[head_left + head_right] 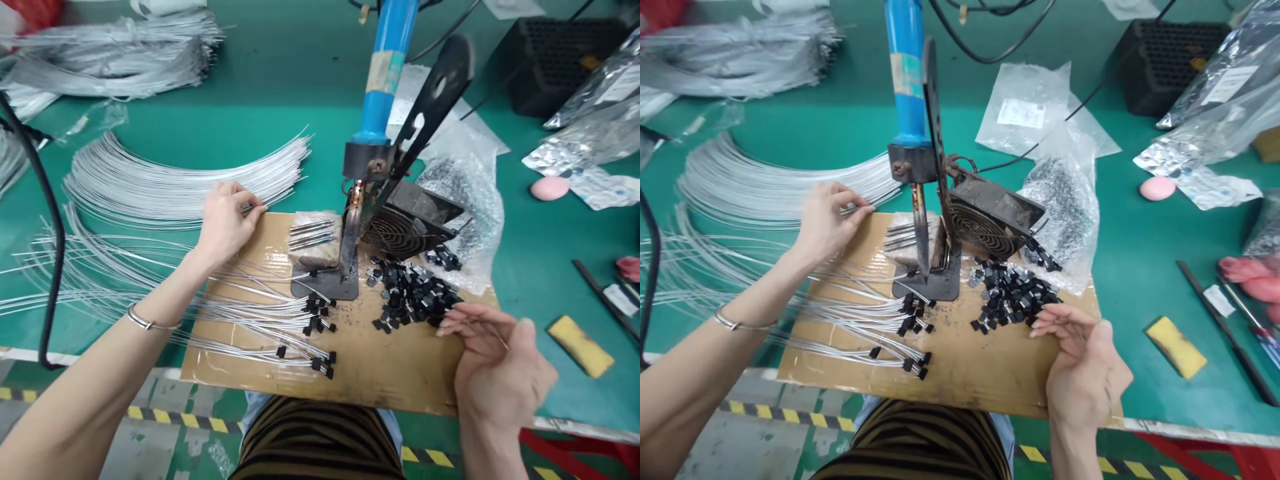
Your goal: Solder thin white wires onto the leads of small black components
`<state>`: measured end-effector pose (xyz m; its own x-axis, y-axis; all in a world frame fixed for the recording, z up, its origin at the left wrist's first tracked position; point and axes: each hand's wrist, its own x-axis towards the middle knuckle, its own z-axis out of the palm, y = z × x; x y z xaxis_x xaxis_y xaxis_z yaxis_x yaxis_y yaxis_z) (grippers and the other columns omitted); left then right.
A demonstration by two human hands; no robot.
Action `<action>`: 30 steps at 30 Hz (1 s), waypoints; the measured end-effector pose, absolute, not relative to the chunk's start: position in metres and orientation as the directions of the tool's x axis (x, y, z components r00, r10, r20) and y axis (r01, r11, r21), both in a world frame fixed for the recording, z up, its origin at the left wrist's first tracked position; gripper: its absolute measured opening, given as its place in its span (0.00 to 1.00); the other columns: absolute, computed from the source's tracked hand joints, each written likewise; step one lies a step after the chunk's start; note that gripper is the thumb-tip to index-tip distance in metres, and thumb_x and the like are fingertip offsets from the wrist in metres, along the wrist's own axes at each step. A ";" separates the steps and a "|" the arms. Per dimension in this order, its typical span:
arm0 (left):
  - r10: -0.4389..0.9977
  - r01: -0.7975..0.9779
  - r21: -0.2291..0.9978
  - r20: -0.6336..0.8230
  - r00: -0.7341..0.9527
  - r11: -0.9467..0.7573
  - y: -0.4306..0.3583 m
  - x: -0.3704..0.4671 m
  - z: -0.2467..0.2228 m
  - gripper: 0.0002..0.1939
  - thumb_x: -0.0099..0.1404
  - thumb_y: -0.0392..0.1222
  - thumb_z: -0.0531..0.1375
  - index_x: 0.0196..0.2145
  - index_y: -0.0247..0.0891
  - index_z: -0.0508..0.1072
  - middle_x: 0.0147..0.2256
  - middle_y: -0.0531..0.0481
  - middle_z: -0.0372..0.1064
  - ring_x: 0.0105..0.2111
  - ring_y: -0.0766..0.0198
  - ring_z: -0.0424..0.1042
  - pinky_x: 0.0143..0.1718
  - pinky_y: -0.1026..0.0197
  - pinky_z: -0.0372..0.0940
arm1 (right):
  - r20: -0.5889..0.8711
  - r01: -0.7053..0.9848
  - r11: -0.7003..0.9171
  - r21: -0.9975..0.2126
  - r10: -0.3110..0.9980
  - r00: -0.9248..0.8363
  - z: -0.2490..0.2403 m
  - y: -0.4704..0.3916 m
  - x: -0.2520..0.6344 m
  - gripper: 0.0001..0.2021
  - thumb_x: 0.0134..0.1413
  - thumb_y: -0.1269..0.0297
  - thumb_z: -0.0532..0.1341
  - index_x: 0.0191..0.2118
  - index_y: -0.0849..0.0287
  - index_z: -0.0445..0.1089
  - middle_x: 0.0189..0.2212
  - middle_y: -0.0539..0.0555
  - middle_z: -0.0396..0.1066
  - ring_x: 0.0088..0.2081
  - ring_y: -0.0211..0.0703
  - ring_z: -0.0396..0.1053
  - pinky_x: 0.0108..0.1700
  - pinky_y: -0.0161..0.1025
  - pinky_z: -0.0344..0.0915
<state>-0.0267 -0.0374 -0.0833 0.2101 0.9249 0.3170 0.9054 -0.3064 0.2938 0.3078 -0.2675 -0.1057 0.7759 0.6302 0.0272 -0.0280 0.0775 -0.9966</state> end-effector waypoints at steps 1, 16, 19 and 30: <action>0.922 0.898 0.313 0.331 0.203 -0.310 -0.038 -0.027 -0.082 0.08 0.67 0.42 0.65 0.34 0.36 0.83 0.39 0.44 0.77 0.48 0.48 0.73 0.54 0.48 0.65 | 0.031 -0.024 0.078 -0.997 0.634 0.773 -0.106 -0.267 0.308 0.22 0.69 0.51 0.57 0.33 0.63 0.79 0.28 0.56 0.80 0.25 0.44 0.75 0.25 0.41 0.71; 0.947 0.696 0.674 0.322 0.027 -0.248 -0.089 -0.025 -0.029 0.06 0.68 0.39 0.64 0.37 0.33 0.80 0.29 0.53 0.77 0.27 0.69 0.72 0.32 0.63 0.68 | 0.032 -0.003 0.053 -0.999 0.645 0.763 -0.099 -0.267 0.301 0.19 0.68 0.54 0.60 0.32 0.63 0.79 0.27 0.54 0.79 0.25 0.42 0.75 0.26 0.39 0.70; 0.961 0.714 0.666 0.273 0.038 -0.217 -0.111 -0.026 -0.008 0.06 0.64 0.40 0.68 0.30 0.36 0.80 0.26 0.53 0.75 0.25 0.70 0.67 0.29 0.64 0.61 | 0.048 0.018 0.054 -0.998 0.645 0.762 -0.099 -0.269 0.300 0.20 0.68 0.54 0.60 0.31 0.63 0.79 0.27 0.54 0.79 0.24 0.42 0.73 0.25 0.40 0.67; 0.751 0.498 0.862 -0.387 0.534 0.090 -0.163 -0.016 -0.016 0.10 0.67 0.44 0.66 0.27 0.43 0.79 0.22 0.54 0.69 0.22 0.67 0.63 0.22 0.66 0.58 | 0.029 0.216 0.018 -0.976 0.998 0.050 -0.066 -0.264 0.245 0.13 0.73 0.63 0.58 0.37 0.56 0.79 0.29 0.50 0.70 0.31 0.40 0.68 0.32 0.38 0.60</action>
